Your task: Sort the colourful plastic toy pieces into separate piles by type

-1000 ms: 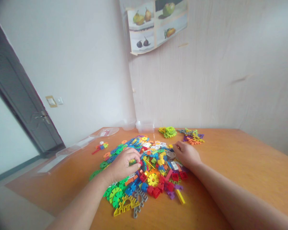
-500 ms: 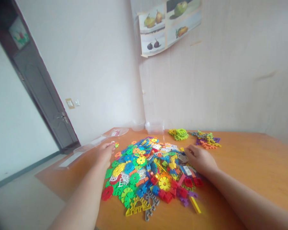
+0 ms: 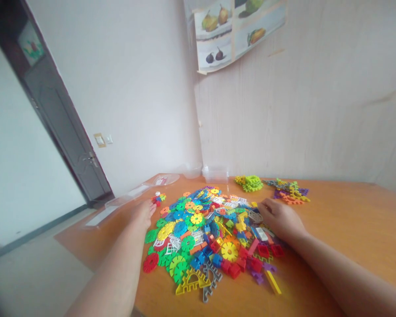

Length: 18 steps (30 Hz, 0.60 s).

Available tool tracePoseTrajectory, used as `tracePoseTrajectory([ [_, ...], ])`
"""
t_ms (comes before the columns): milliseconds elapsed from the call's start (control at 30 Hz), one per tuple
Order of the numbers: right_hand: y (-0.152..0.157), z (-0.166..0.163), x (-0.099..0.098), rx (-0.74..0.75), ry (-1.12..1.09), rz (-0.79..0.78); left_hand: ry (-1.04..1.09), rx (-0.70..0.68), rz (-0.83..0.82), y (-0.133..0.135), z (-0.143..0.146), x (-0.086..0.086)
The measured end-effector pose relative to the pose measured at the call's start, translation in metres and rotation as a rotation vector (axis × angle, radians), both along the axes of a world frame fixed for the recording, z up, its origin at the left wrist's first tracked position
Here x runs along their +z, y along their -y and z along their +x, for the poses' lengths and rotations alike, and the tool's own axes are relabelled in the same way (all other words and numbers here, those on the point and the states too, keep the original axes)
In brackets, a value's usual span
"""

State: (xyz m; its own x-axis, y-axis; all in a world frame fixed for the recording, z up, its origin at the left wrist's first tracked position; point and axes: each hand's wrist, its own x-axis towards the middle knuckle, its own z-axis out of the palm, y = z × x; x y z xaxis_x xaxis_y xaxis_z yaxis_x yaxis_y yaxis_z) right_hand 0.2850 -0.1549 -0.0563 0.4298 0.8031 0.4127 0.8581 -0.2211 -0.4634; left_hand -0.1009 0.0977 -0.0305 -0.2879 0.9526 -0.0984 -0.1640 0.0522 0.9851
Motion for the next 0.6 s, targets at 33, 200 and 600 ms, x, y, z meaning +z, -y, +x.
tracePoseTrajectory([
  [33,0.000,0.000,0.000,0.001,0.003,0.007,-0.007,-0.001,0.003,0.001,0.001,0.001],
  [200,-0.001,0.000,0.001,0.005,0.015,0.026,-0.110,-0.004,0.050,0.008,0.005,0.006],
  [600,-0.002,-0.005,0.004,-0.004,0.004,0.049,-0.642,-0.409,0.785,0.090,0.067,0.029],
])
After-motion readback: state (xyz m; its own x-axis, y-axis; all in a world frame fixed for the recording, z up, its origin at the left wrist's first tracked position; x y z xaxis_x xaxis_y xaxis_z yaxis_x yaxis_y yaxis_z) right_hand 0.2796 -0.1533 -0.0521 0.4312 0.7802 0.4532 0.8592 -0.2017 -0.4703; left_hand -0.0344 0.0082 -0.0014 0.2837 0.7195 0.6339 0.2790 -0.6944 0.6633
